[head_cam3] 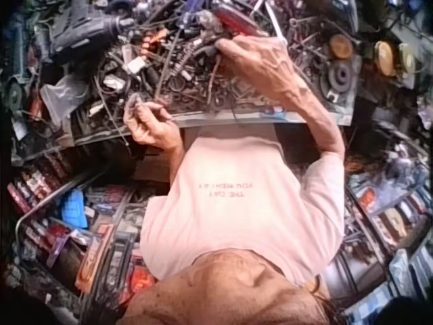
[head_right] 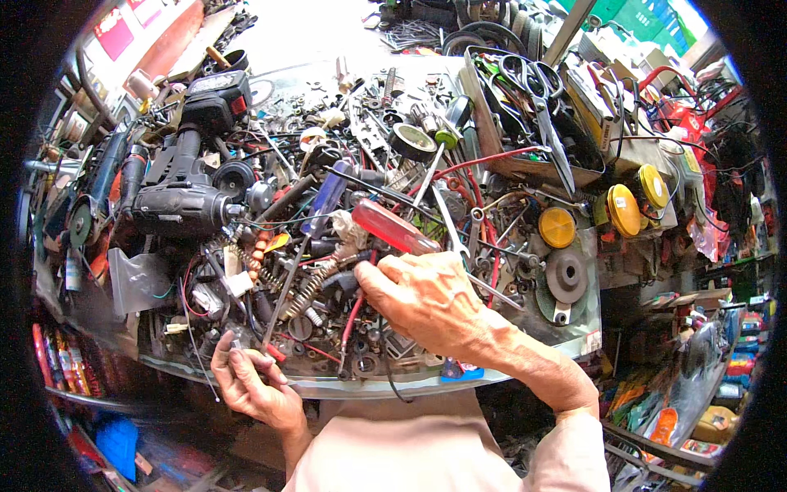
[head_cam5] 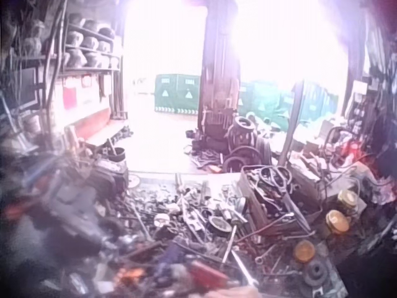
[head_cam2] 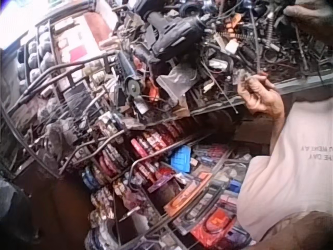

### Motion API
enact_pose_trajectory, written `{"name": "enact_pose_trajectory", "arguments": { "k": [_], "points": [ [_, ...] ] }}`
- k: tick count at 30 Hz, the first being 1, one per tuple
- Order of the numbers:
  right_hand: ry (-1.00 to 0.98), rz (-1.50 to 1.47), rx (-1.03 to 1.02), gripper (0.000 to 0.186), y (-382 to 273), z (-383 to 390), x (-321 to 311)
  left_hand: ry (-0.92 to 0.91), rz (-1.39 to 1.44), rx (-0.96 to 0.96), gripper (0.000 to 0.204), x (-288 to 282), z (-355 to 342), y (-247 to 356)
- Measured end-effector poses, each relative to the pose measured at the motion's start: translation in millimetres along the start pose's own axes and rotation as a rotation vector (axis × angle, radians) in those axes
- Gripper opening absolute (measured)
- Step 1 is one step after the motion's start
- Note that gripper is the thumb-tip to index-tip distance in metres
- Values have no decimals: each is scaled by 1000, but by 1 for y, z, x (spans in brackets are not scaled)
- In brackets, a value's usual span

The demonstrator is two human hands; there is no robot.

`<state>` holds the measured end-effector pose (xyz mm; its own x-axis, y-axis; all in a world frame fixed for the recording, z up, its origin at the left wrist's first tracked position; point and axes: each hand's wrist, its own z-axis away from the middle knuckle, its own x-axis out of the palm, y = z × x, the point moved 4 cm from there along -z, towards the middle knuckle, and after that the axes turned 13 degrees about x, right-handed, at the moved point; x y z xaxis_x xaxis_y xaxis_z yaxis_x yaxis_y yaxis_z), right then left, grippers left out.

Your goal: The person works at a cluttered workbench, handling various small electronic components and tools. They use pliers to strip wire insulation and manipulate small metal connectors, occasionally picking up and examining other parts like springs and screws from the pile.

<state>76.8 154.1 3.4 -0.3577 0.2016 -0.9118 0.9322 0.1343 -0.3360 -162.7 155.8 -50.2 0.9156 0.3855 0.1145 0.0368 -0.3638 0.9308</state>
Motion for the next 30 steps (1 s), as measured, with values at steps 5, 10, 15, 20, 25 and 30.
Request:
{"name": "enact_pose_trajectory", "arguments": {
  "k": [5, 10, 15, 20, 25, 30],
  "points": [
    [46, -86, 207, 27, -1, 14, -9, -23, 22, 28, 28, 0, 0, -2],
    [-37, -131, 234, 27, -13, 44, -30, -25, 4, 24, 28, -1, 1, -2],
    [-196, -157, 314, 53, -30, 76, -17, -71, 8, 5, 27, 3, 1, -2],
    [-68, -333, 465, 50, -25, 86, -5, -64, 16, 2, 29, 2, 0, -2],
    [101, -264, 657, 46, -2, 95, -38, 57, 8, 76, 38, -5, 5, 0],
    [390, 5, 674, 40, 28, 115, -81, 65, -12, 98, 39, -4, 6, -1]
  ]
}}
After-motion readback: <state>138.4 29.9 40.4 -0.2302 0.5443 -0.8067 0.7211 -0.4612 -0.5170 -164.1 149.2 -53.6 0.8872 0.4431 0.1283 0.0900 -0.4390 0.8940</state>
